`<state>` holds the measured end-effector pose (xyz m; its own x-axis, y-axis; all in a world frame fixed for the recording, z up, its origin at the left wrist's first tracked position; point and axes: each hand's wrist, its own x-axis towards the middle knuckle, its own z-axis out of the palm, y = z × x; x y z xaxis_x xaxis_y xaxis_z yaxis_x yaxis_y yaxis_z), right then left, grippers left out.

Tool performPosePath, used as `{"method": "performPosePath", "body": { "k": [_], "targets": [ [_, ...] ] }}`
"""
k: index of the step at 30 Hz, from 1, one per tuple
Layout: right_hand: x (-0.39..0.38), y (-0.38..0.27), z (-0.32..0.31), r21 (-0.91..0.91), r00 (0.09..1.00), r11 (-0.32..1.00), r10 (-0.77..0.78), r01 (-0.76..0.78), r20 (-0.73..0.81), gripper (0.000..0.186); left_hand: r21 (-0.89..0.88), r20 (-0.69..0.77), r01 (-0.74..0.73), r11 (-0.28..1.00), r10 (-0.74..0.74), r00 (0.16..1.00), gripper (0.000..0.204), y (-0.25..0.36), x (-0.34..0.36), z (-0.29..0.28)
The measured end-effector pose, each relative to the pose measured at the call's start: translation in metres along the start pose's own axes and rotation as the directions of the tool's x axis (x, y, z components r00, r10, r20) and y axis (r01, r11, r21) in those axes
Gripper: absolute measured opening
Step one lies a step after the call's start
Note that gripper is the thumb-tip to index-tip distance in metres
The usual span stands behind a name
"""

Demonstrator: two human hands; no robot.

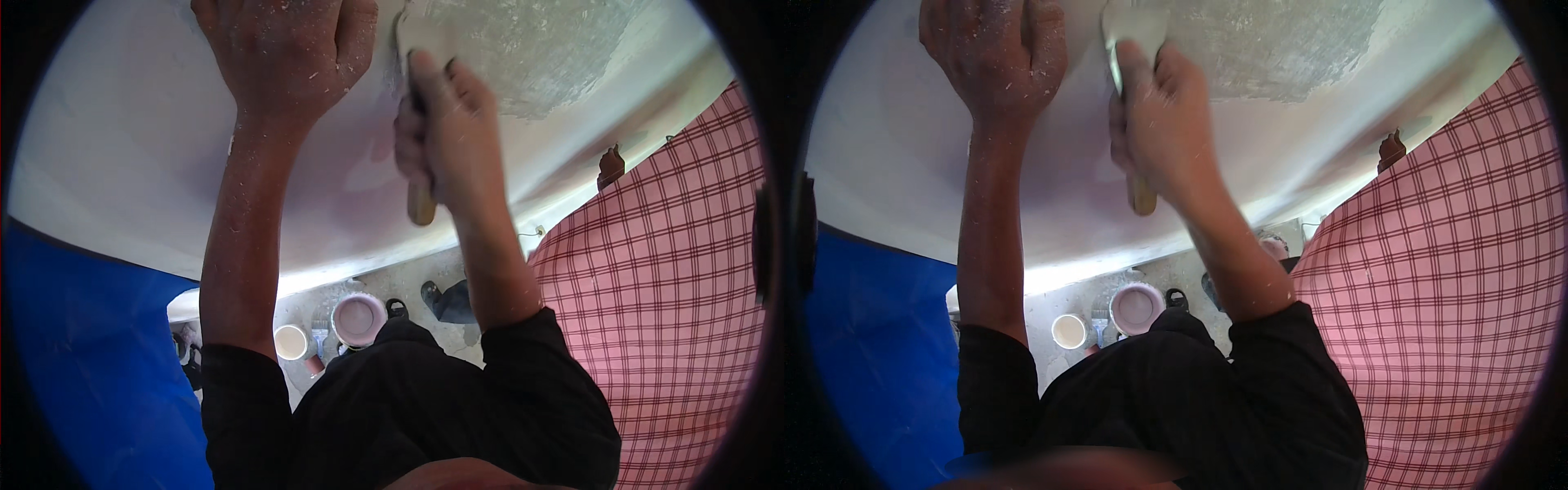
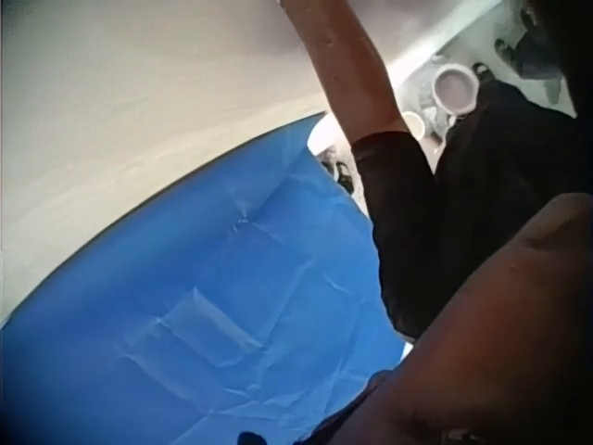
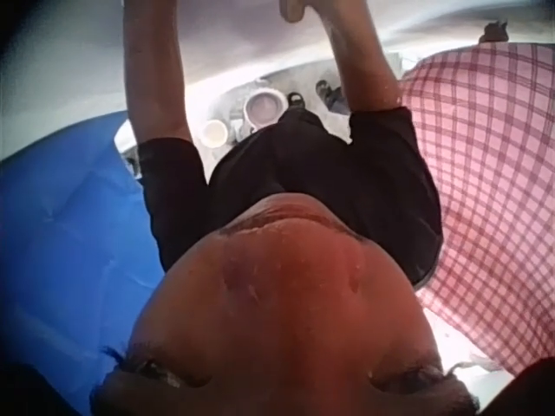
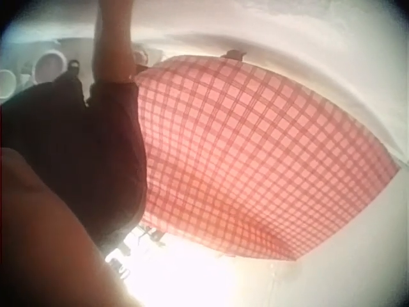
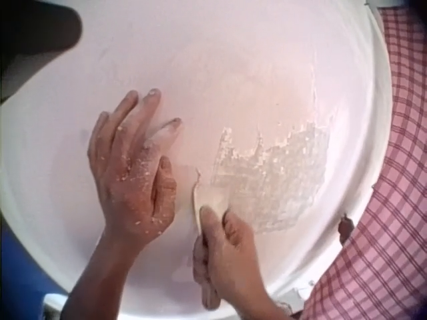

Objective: Scraping and smoothing plaster on a wall surface during a renovation.

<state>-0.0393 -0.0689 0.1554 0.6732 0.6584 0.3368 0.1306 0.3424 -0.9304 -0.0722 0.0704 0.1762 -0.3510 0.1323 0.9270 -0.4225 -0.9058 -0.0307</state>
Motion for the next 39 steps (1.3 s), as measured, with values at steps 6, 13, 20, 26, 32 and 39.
{"method": "performPosePath", "body": {
  "k": [6, 13, 20, 26, 32, 39],
  "targets": [
    [-0.001, 0.008, 0.008, 0.106, 0.993, 0.988, 0.114, -0.112, -0.012, 0.031, 0.039, 0.083, 0.028, 0.999, -0.031, 0.996, 0.039, 0.004, 0.001, -0.008],
    [0.021, -0.009, 0.014, 0.072, 0.997, 0.996, -0.056, 0.060, -0.055, 0.033, 0.126, 0.153, 0.042, 0.991, -0.061, 0.986, 0.041, 0.001, 0.001, -0.012],
    [0.022, 0.006, 0.004, 0.071, 0.990, 0.988, 0.138, -0.138, 0.008, 0.032, 0.059, 0.049, -0.039, 0.997, 0.036, 0.998, 0.041, -0.028, -0.012, -0.005],
    [0.020, 0.012, 0.016, 0.050, 0.990, 0.992, 0.113, -0.117, 0.082, 0.032, 0.077, 0.010, -0.029, 0.997, 0.028, 1.000, 0.042, -0.030, -0.010, -0.017],
    [0.026, 0.014, 0.025, 0.017, 0.999, 0.999, -0.048, 0.048, -0.017, 0.034, -0.029, 0.125, 0.084, 0.996, -0.080, 0.989, 0.043, -0.027, -0.011, -0.028],
    [0.009, 0.008, 0.034, -0.004, 0.984, 0.989, 0.150, -0.151, 0.099, 0.032, -0.114, -0.047, 0.011, 0.993, -0.016, 0.999, 0.044, -0.041, -0.009, -0.027]
  ]
}}
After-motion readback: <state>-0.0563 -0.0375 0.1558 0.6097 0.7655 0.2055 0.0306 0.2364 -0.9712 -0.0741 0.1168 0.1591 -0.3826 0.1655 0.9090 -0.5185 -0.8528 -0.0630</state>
